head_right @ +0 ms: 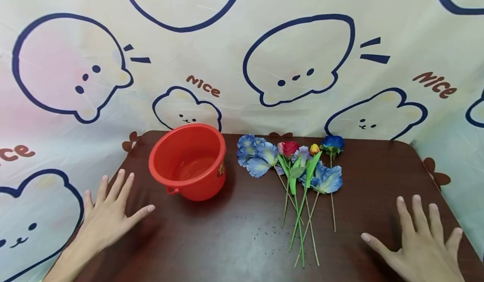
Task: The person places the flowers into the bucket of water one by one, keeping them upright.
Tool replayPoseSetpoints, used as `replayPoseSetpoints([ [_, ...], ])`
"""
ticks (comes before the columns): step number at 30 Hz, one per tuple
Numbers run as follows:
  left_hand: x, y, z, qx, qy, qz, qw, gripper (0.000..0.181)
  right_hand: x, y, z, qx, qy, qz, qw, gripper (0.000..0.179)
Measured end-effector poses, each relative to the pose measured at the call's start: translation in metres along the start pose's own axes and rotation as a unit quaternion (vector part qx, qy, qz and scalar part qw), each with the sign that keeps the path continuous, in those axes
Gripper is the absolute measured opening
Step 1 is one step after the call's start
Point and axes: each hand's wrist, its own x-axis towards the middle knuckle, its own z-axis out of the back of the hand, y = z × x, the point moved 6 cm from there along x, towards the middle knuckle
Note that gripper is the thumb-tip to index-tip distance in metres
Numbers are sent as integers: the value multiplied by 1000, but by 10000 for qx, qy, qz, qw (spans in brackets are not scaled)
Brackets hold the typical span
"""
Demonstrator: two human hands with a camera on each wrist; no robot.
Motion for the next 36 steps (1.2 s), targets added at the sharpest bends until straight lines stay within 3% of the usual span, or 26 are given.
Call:
replayPoseSetpoints([
  [8, 10, -2, -3, 42, 53, -22, 10000, 121, 3, 4, 2, -151, 164, -74, 9997, 144],
  [13, 15, 0, 3, 6, 27, 16, 10000, 122, 11, 14, 3, -55, 190, 164, 9997, 140],
  [22, 30, -3, 19, -216, -406, 12, 9989, 116, 23, 41, 7, 266, 177, 602, 9977, 133],
  [30, 40, -10, 30, -629, -695, -110, 9955, 111, 32, 75, 8, 846, 126, 1130, 9899, 126],
  [36, 47, -15, 36, -1382, -859, -483, 9855, 101, 37, 101, 12, 1222, 553, 1092, 9849, 125],
])
